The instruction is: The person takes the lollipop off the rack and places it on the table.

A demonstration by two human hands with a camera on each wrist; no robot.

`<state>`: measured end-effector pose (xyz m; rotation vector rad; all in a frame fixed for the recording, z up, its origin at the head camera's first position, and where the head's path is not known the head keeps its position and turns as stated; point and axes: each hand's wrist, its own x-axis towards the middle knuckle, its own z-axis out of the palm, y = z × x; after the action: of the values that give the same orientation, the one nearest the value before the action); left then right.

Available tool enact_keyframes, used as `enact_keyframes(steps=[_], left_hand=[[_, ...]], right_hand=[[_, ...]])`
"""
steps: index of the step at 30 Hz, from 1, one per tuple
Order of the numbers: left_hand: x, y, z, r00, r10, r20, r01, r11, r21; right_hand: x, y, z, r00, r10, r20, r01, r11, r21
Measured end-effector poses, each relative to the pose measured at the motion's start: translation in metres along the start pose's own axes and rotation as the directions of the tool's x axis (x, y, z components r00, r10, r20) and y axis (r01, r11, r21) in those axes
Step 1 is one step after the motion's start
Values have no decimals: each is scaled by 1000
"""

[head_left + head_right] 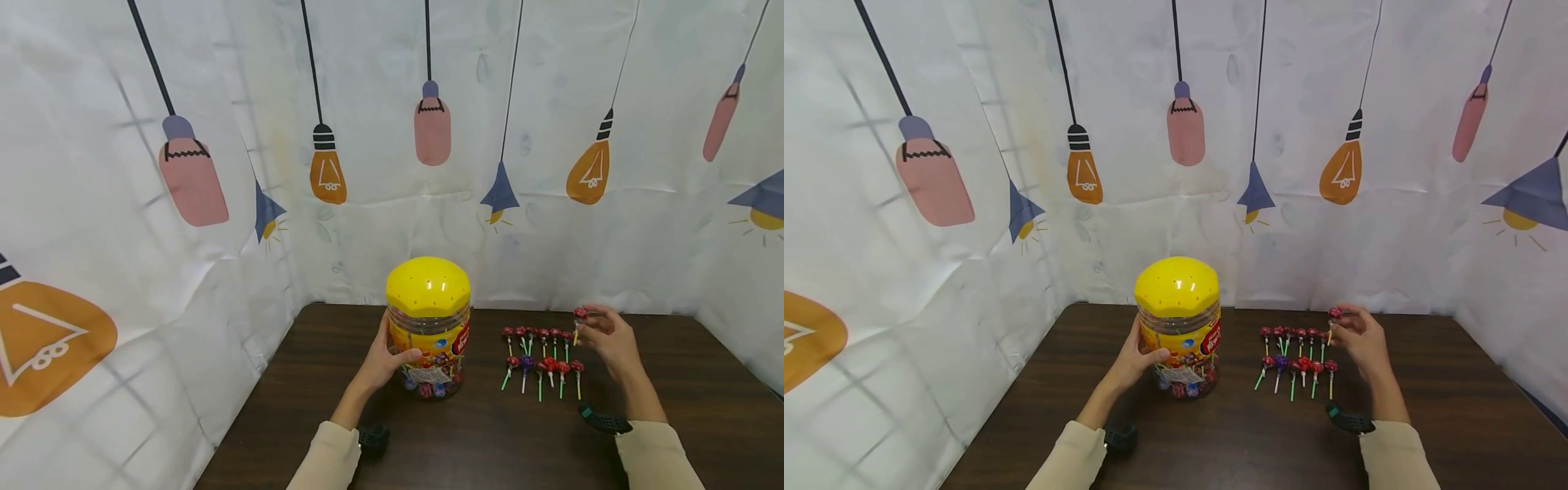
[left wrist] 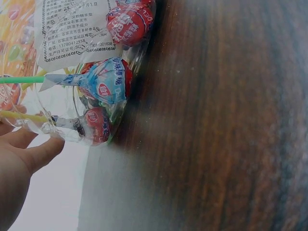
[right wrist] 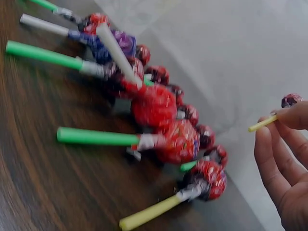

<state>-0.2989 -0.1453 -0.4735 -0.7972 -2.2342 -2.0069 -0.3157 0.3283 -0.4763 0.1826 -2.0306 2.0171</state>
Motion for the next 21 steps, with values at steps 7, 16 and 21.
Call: enact_keyframes(steps=[7,16,21], left_hand=[[-1,1,0,1000,-10,-6,10,1000,6],[-2,3,0,1000,-15,-7,15,1000,12],[-2,4,0,1000,-15,-5,15,1000,15]], right_hand=[[-3,9,-10,998,49,32,-46,993,-111],[-4,20,-14,993,103,59,-76,934,-349],[-4,23,-15,989,126,73,-81,893,-442]])
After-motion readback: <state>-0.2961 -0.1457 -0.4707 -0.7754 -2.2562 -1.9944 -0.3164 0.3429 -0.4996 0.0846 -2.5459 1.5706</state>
